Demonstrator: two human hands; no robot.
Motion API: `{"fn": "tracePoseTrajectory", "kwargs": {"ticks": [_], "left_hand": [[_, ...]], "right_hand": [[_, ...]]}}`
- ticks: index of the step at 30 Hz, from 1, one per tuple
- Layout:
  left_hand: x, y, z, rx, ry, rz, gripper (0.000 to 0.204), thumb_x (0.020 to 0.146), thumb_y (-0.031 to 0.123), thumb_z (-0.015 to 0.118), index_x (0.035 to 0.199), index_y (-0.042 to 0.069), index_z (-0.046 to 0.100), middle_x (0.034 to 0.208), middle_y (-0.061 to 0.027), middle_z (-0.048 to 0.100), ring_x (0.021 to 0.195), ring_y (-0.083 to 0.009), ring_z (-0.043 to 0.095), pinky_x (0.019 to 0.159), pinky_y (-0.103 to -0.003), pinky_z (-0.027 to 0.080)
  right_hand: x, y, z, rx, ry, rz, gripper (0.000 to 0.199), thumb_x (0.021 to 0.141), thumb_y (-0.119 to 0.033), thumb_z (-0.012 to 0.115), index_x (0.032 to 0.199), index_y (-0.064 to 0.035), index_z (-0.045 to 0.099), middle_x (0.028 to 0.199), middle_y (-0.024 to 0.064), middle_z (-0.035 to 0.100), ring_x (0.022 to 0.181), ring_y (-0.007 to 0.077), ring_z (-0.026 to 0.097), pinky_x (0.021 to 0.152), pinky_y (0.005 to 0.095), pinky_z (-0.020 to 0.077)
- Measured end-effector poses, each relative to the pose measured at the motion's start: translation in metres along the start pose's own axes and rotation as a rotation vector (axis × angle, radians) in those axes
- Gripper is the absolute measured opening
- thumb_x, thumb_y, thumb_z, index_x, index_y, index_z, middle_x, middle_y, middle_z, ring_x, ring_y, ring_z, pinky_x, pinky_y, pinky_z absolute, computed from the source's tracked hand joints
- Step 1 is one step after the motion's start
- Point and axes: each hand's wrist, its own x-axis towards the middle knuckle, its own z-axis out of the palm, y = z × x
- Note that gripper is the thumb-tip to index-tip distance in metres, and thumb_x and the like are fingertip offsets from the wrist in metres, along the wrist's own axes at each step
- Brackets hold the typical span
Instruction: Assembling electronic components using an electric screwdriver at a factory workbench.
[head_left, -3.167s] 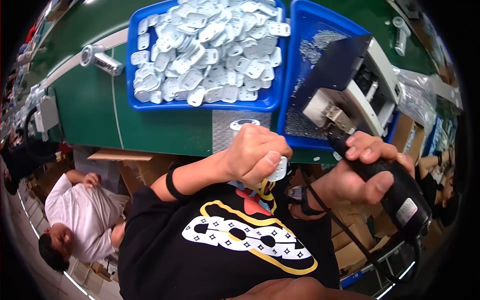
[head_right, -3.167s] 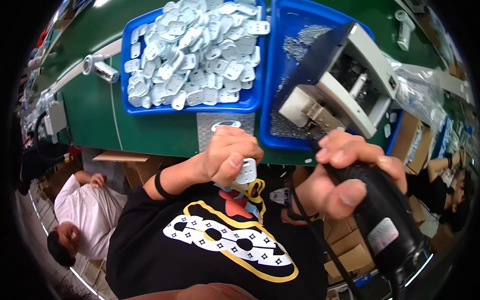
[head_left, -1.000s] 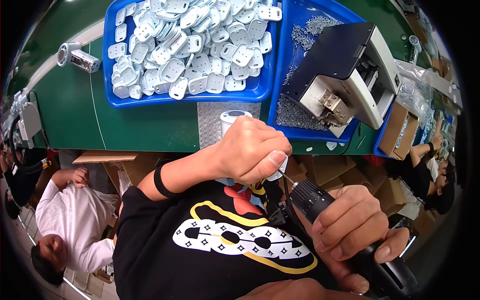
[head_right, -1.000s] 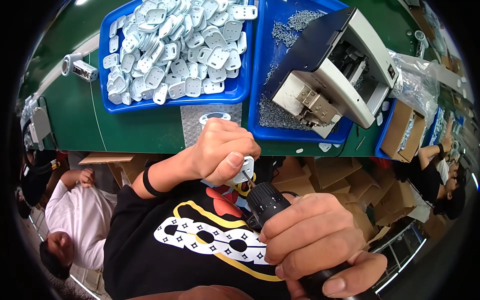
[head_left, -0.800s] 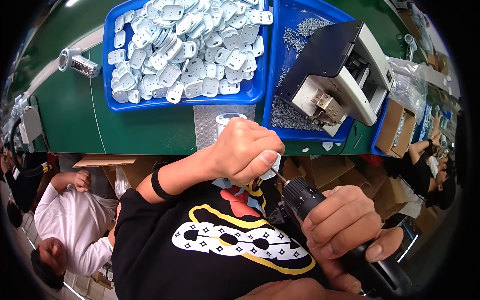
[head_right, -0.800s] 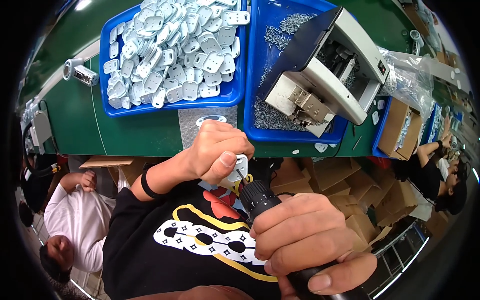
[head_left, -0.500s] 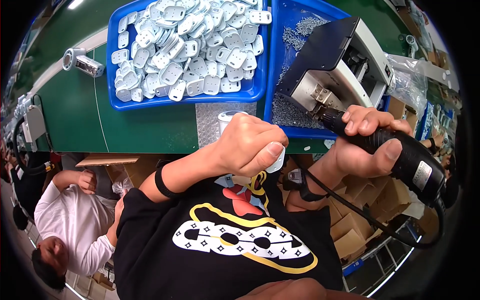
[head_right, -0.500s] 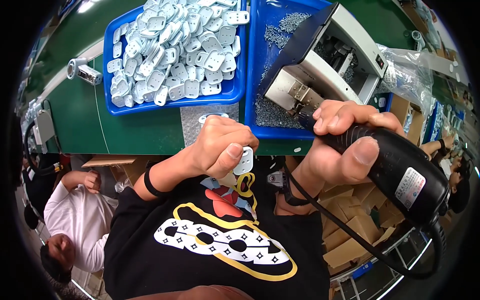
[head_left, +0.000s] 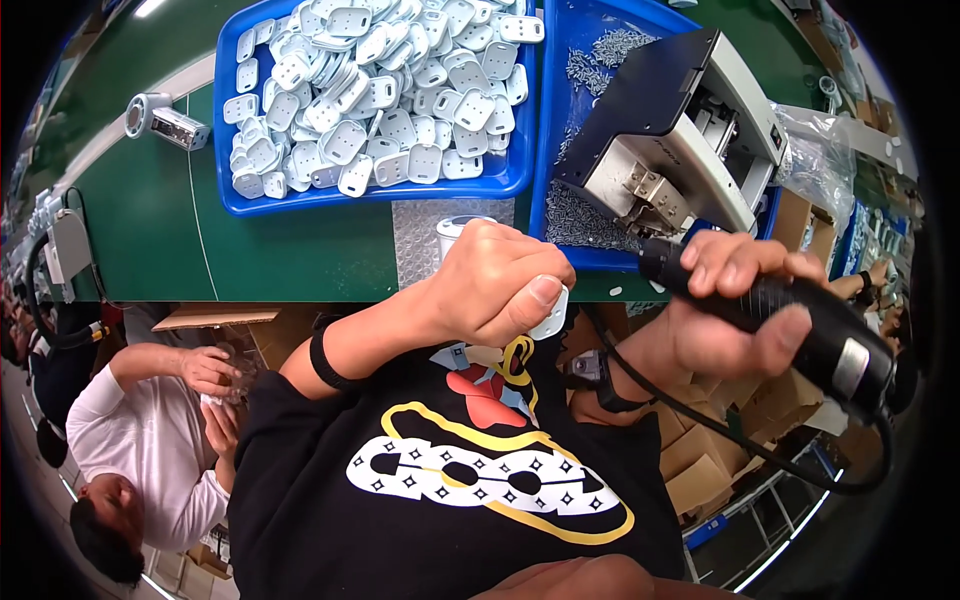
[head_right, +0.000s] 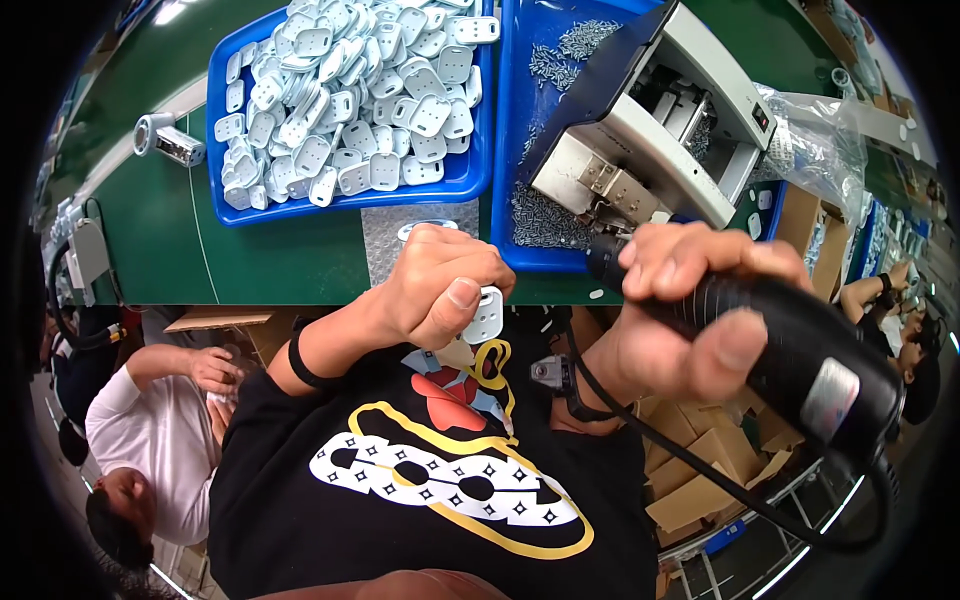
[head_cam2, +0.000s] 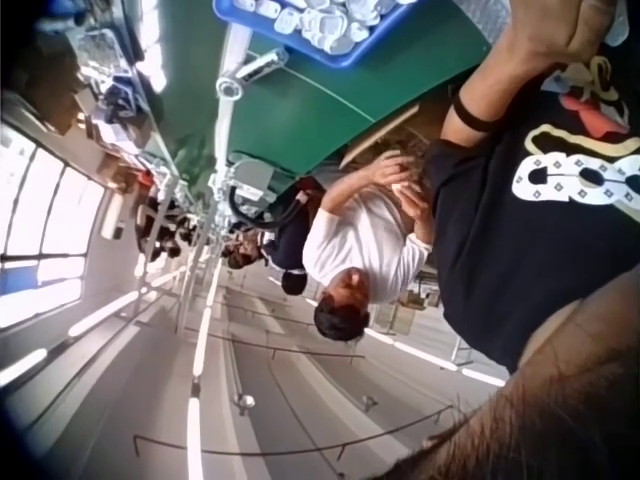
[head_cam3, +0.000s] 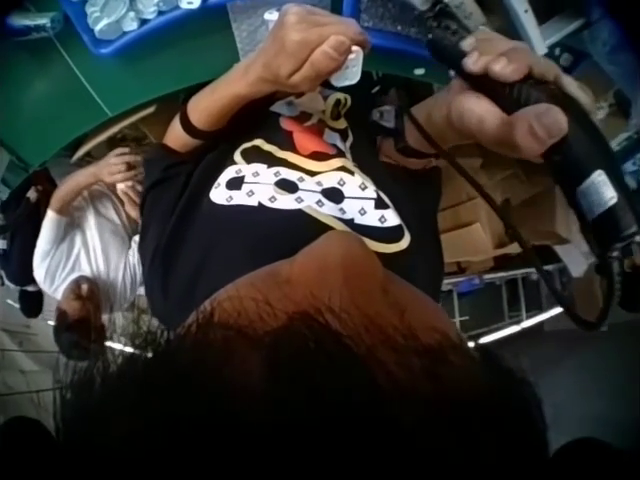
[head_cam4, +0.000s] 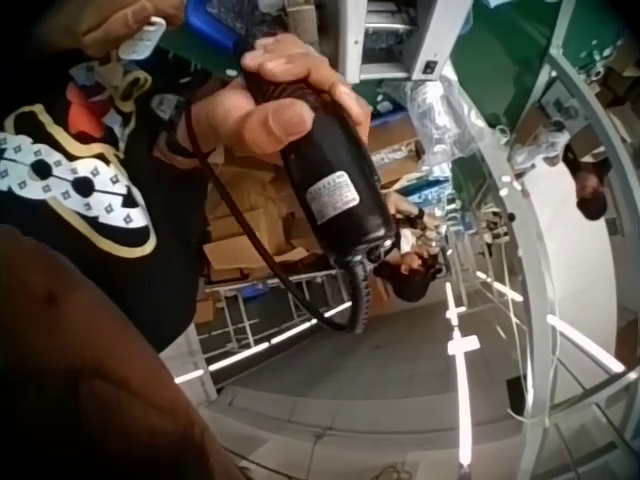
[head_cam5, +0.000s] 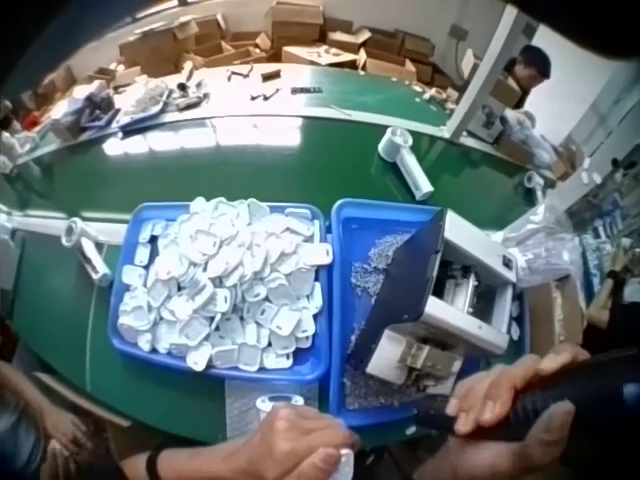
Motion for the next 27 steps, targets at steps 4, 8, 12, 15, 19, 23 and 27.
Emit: {"fn": "tracePoseTrajectory", "kwargs": {"ticks": [4, 8, 12, 15, 19, 23, 27], "left_hand": [[-0.001, -0.004, 0.001, -0.034, -0.017, 0.010, 0.030, 0.098, 0.022, 0.046, 0.079, 0.005, 0.062, 0.066, -0.0094, 0.061, 0.053, -0.0302, 0.061, 0.049, -0.039, 0.048], [-0.001, -0.001, -0.002, 0.004, 0.012, -0.005, 0.030, 0.098, 0.022, 0.047, 0.078, 0.006, 0.061, 0.064, -0.0091, 0.059, 0.052, -0.0301, 0.060, 0.048, -0.039, 0.047], [0.002, -0.001, 0.001, 0.006, 0.026, -0.006, 0.029, 0.098, 0.021, 0.047, 0.075, 0.006, 0.058, 0.061, -0.0086, 0.056, 0.050, -0.0307, 0.057, 0.047, -0.040, 0.045], [0.003, 0.001, 0.003, 0.020, 0.022, -0.022, 0.030, 0.097, 0.020, 0.047, 0.073, 0.007, 0.056, 0.059, -0.0085, 0.054, 0.049, -0.0315, 0.055, 0.046, -0.041, 0.042], [0.002, 0.006, 0.003, 0.038, 0.065, -0.054, 0.030, 0.097, 0.019, 0.047, 0.071, 0.007, 0.053, 0.057, -0.0088, 0.051, 0.048, -0.0326, 0.053, 0.045, -0.042, 0.040], [-0.002, 0.012, -0.003, 0.088, -0.058, -0.068, 0.029, 0.096, 0.017, 0.042, 0.077, 0.004, 0.059, 0.064, -0.0098, 0.059, 0.051, -0.0298, 0.057, 0.049, -0.038, 0.045], [0.004, 0.027, -0.019, 0.123, -0.025, -0.056, 0.029, 0.096, 0.020, 0.045, 0.076, 0.005, 0.059, 0.062, -0.0080, 0.055, 0.050, -0.0275, 0.056, 0.048, -0.038, 0.045]], "right_hand": [[-0.020, -0.054, 0.013, 0.200, -0.148, -0.055, 0.049, 0.091, -0.027, 0.073, 0.126, -0.0097, 0.043, 0.077, 0.0071, 0.060, 0.056, 0.0202, 0.059, 0.054, 0.0364, 0.0540], [-0.015, -0.083, 0.008, 0.216, -0.436, 0.106, 0.053, 0.093, -0.033, 0.070, 0.134, -0.0139, 0.041, 0.083, 0.0068, 0.057, 0.063, 0.0213, 0.059, 0.055, 0.0356, 0.0538], [-0.029, -0.058, 0.027, 0.203, -0.346, 0.009, 0.052, 0.092, -0.044, 0.071, 0.123, -0.0107, 0.046, 0.075, 0.0019, 0.055, 0.056, 0.0139, 0.055, 0.052, 0.0276, 0.0506], [-0.029, -0.050, 0.028, 0.215, -0.305, -0.066, 0.052, 0.090, -0.045, 0.074, 0.116, -0.0081, 0.048, 0.070, -0.0006, 0.056, 0.052, 0.0104, 0.055, 0.049, 0.0239, 0.0500], [-0.026, -0.049, 0.026, 0.223, -0.374, -0.058, 0.050, 0.090, -0.044, 0.073, 0.114, -0.0081, 0.047, 0.069, -0.0004, 0.056, 0.052, 0.0107, 0.056, 0.048, 0.0243, 0.0514], [-0.032, -0.049, 0.032, 0.252, -0.339, -0.088, 0.050, 0.091, -0.044, 0.073, 0.113, -0.0079, 0.046, 0.069, -0.0005, 0.055, 0.053, 0.0105, 0.056, 0.048, 0.0248, 0.0514], [-0.031, -0.052, 0.036, 0.386, -0.261, -0.119, 0.050, 0.090, -0.037, 0.074, 0.115, -0.0082, 0.043, 0.072, 0.0016, 0.057, 0.054, 0.0140, 0.058, 0.050, 0.0292, 0.0527]]}}
